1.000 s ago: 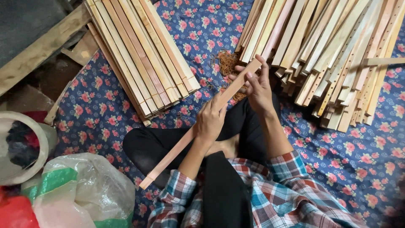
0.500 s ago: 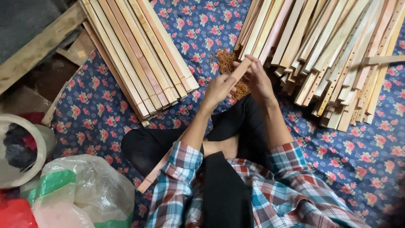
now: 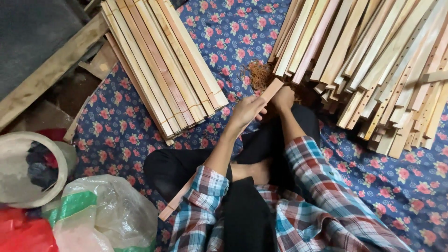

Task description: Organizing and stacking thin wooden slats from a large pile into a neat stack on the floor.

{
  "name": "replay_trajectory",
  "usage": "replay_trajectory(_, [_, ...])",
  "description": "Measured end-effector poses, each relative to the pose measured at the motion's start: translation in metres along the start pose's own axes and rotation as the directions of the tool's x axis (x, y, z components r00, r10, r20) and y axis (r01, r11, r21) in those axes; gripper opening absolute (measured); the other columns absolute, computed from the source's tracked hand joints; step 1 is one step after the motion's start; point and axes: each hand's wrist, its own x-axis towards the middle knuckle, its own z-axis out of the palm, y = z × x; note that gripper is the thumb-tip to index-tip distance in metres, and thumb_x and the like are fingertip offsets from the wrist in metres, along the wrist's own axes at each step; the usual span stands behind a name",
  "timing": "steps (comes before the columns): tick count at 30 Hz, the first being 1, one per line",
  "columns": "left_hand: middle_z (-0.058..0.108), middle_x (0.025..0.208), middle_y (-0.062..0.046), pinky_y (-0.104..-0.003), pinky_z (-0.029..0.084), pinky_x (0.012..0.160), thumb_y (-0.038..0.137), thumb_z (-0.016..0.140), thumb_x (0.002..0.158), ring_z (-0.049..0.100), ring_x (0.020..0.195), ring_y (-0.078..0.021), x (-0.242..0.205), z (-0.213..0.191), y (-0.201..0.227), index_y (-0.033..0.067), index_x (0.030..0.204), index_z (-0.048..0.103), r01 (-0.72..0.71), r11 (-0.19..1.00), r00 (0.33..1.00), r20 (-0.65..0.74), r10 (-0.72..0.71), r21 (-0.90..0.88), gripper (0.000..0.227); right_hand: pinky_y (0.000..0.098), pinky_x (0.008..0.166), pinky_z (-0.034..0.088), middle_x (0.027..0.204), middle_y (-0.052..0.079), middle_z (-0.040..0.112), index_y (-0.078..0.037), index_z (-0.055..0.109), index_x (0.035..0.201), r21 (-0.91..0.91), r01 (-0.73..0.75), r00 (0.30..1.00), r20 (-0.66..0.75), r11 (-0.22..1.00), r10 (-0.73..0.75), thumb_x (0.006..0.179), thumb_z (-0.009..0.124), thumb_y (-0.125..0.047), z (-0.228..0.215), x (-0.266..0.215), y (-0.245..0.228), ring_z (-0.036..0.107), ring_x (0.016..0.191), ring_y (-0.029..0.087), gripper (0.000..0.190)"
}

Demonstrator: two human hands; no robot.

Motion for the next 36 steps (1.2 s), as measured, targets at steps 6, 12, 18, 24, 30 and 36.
replay_trajectory(6, [0.073,0.111,-0.027,-0.038,0.063,0.062,0.033,0.067,0.085,0.077,0.077,-0.0324,0.02,-0.013,-0.012,-0.0111,0.127,0.063,0.076,0.976,0.993,0.102,-0.056,-0.206,0.061,0.0271,0.061,0.057,0.071,0.013,0.066,-0.004,0.078,0.097,0.47,0.043,0.962,0.217,0.881,-0.163,0.082,0.087,-0.023,-0.071,-0.052,0.011,0.062,0.065,0.015,0.026])
replay_trajectory(12, [0.062,0.116,-0.023,-0.031,0.063,0.057,0.031,0.068,0.088,0.077,0.075,-0.0298,0.01,-0.015,0.005,-0.0127,0.125,0.058,0.202,0.921,0.959,0.258,-0.117,-0.332,0.057,0.0248,0.079,0.056,0.085,0.004,0.068,-0.004,0.076,0.095,0.658,-0.032,0.866,0.395,0.753,-0.308,0.085,0.079,-0.016,-0.132,-0.125,-0.014,0.064,0.086,0.011,0.015])
replay_trajectory(18, [0.063,0.089,-0.016,-0.033,0.061,0.047,0.025,0.071,0.087,0.075,0.059,-0.0263,0.022,-0.014,-0.019,-0.0107,0.1,0.066,0.134,0.905,0.976,0.211,-0.05,-0.405,0.039,0.0309,0.084,0.052,0.092,0.004,0.067,-0.009,0.066,0.09,0.882,-0.465,0.825,0.401,-0.076,-0.397,0.085,0.064,-0.021,-0.114,-0.121,0.003,0.069,0.103,0.024,0.013])
replay_trajectory(24, [0.063,0.082,-0.017,-0.033,0.06,0.045,0.025,0.073,0.087,0.074,0.056,-0.0263,0.019,0.001,-0.018,-0.0113,0.104,0.065,0.081,0.901,0.979,0.204,0.008,-0.425,0.041,0.0064,0.046,0.033,0.114,-0.008,0.075,-0.019,0.053,0.136,0.875,-0.468,0.811,0.371,-0.121,-0.453,0.1,0.056,-0.005,-0.118,-0.139,-0.013,0.051,0.059,-0.006,0.039])
replay_trajectory(30, [0.073,0.087,-0.016,-0.025,0.057,0.044,0.028,0.068,0.09,0.073,0.058,-0.0169,0.006,0.005,-0.025,-0.0052,0.107,0.068,0.021,0.943,0.967,0.246,0.065,-0.333,0.037,0.0296,0.053,0.063,0.129,0.008,0.065,-0.004,0.062,0.132,0.923,-0.028,0.853,0.222,0.385,-0.472,0.091,0.076,-0.033,-0.127,-0.057,0.015,0.071,0.063,0.014,0.052])
replay_trajectory(36, [0.077,0.088,-0.011,-0.021,0.056,0.049,0.041,0.069,0.094,0.072,0.06,-0.0111,0.008,0.016,-0.039,-0.002,0.111,0.069,-0.116,0.961,0.957,0.231,0.176,-0.252,0.047,0.0278,0.043,0.054,0.077,0.013,0.065,0.004,0.068,0.109,0.751,0.085,0.581,0.496,0.654,-0.645,0.081,0.079,-0.014,-0.174,-0.09,-0.045,0.06,0.057,0.015,0.035])
